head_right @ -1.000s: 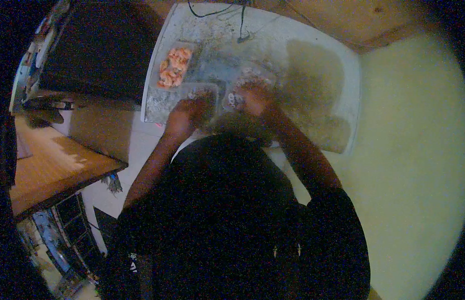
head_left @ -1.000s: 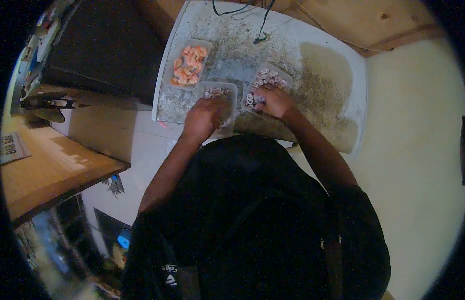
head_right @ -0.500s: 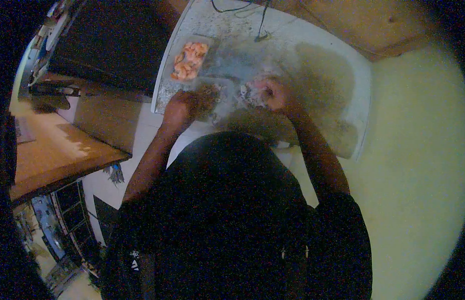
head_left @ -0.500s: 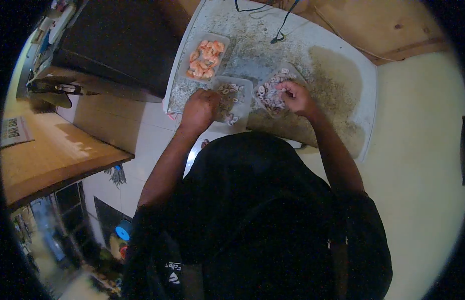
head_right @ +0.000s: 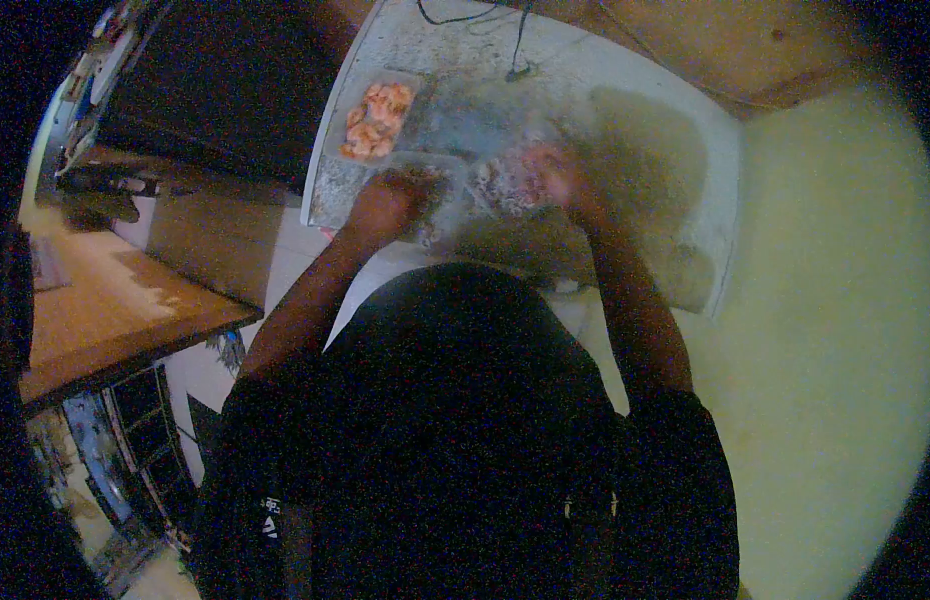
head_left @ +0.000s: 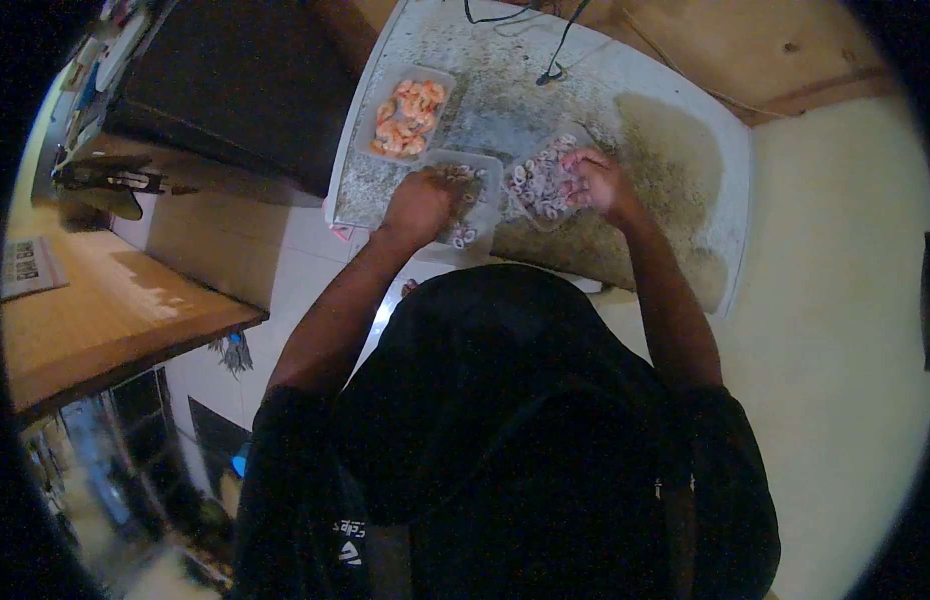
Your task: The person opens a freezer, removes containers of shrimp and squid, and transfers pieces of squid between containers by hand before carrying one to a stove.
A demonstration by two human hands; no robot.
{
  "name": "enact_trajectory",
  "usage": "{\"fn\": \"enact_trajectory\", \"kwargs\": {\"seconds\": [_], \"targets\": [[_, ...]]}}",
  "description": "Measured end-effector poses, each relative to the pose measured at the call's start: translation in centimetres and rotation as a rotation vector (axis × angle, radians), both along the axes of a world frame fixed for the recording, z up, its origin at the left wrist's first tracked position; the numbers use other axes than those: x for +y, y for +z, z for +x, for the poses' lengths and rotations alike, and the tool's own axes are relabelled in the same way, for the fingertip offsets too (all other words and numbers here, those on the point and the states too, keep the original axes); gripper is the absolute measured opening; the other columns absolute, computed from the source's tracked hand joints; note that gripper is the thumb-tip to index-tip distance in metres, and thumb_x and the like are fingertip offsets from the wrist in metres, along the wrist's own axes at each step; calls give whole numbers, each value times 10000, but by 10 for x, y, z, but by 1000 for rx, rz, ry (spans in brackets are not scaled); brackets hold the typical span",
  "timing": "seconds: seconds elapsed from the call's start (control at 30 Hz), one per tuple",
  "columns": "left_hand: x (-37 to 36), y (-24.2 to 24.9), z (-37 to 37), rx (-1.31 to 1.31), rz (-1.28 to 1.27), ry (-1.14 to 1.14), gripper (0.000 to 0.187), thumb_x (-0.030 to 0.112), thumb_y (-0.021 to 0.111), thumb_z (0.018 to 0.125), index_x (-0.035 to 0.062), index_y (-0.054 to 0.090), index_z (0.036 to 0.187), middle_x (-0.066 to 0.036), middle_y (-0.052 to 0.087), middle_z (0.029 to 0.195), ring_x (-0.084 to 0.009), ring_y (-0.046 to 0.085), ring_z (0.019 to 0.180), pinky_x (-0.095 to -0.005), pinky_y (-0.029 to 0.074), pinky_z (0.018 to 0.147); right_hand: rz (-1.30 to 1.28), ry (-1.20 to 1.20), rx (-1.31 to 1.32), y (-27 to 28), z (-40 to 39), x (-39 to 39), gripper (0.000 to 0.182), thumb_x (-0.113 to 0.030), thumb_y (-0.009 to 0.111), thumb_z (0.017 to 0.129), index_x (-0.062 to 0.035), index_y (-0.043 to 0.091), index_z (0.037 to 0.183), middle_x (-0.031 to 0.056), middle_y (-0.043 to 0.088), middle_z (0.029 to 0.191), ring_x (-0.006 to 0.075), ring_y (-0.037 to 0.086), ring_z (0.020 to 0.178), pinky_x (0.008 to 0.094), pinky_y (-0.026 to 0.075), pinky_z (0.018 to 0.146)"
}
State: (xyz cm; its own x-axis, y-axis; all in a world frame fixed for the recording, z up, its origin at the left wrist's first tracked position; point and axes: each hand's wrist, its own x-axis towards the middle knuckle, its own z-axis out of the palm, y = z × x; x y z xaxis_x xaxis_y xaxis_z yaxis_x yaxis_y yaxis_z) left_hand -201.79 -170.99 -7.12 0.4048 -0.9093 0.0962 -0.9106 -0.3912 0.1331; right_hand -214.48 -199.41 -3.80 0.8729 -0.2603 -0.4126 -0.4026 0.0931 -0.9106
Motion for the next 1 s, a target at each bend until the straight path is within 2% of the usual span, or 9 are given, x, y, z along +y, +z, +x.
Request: {"fn": "enact_trajectory", "kwargs": {"seconds": [0.17, 0.3, 0.4, 0.47, 0.5, 0.57, 0.7, 0.77, 1.0], "targets": [[5, 20, -6, 121, -161, 45, 324, 119, 587, 715, 106, 659, 1031, -121, 662, 904, -291, 603, 885, -405, 478, 811, 91, -22, 52, 3, 5, -6, 157, -104, 464, 900, -60, 580, 997, 66, 573, 957, 195, 596, 735, 310, 491, 581], [0, 23, -3, 137, -191, 47, 317, 80, 605, 732, 102, 654, 1045, -134, 655, 925, -312, 602, 868, -383, 488, 778, 134, 76, 6, 2, 4, -10, 243, -66, 472, 884, -45, 577, 1102, 67, 581, 993, 176, 594, 788, 300, 496, 650], [-18, 40, -14, 549, -455, 129, 276, 61, 620, 788, 92, 645, 1061, -111, 652, 904, -249, 608, 811, -335, 495, 714, 240, 94, 0, 21, -2, -5, 304, -40, 493, 863, -26, 561, 1159, 65, 584, 1007, 162, 590, 811, 283, 493, 695], [-40, 42, -14, 996, -675, 190, 244, 54, 615, 839, 58, 626, 1083, -72, 642, 884, -164, 586, 754, -288, 486, 677, 290, 86, 9, 23, -6, -5, 335, -25, 508, 848, -17, 552, 1180, 64, 586, 1010, 157, 589, 825, 273, 490, 716], [-53, 45, -16, 996, -680, 185, 244, 54, 615, 839, 58, 626, 1083, -72, 642, 884, -164, 586, 754, -288, 486, 677, 142, 163, -98, 24, -9, -8, 338, -22, 528, 837, -13, 551, 1174, 67, 591, 1011, 158, 590, 838, 273, 491, 731], [-76, 52, -19, 1402, -645, 228, 252, 51, 615, 846, 22, 606, 1097, -44, 632, 894, -112, 553, 727, -275, 483, 680, -12, 236, -202, 27, -14, -11, 342, -20, 549, 825, -10, 550, 1168, 71, 596, 1013, 160, 591, 851, 273, 491, 746], [-110, 12, -19, 1505, -597, 126, 263, 28, 605, 846, -10, 590, 1105, -57, 632, 937, -132, 579, 758, -271, 489, 715, -88, 144, -86, 44, -23, -8, 351, -40, 608, 804, -3, 548, 1148, 82, 610, 1001, 163, 600, 835, 290, 500, 753], [-118, -1, -22, 1255, -646, 51, 270, 36, 610, 846, -2, 587, 1112, -54, 632, 928, -134, 595, 812, -272, 493, 751, -175, 138, -71, 46, -27, -8, 345, -56, 622, 805, 1, 549, 1138, 85, 613, 995, 162, 603, 820, 294, 502, 752], [-123, 37, -40, 1347, -735, -23, 284, 69, 664, 819, 14, 597, 1090, -50, 649, 894, -128, 602, 824, -273, 494, 752, -32, 9, -114, 39, -27, 2, 299, -122, 616, 858, 18, 541, 1112, 113, 611, 979, 184, 619, 835, 312, 528, 752]]}}
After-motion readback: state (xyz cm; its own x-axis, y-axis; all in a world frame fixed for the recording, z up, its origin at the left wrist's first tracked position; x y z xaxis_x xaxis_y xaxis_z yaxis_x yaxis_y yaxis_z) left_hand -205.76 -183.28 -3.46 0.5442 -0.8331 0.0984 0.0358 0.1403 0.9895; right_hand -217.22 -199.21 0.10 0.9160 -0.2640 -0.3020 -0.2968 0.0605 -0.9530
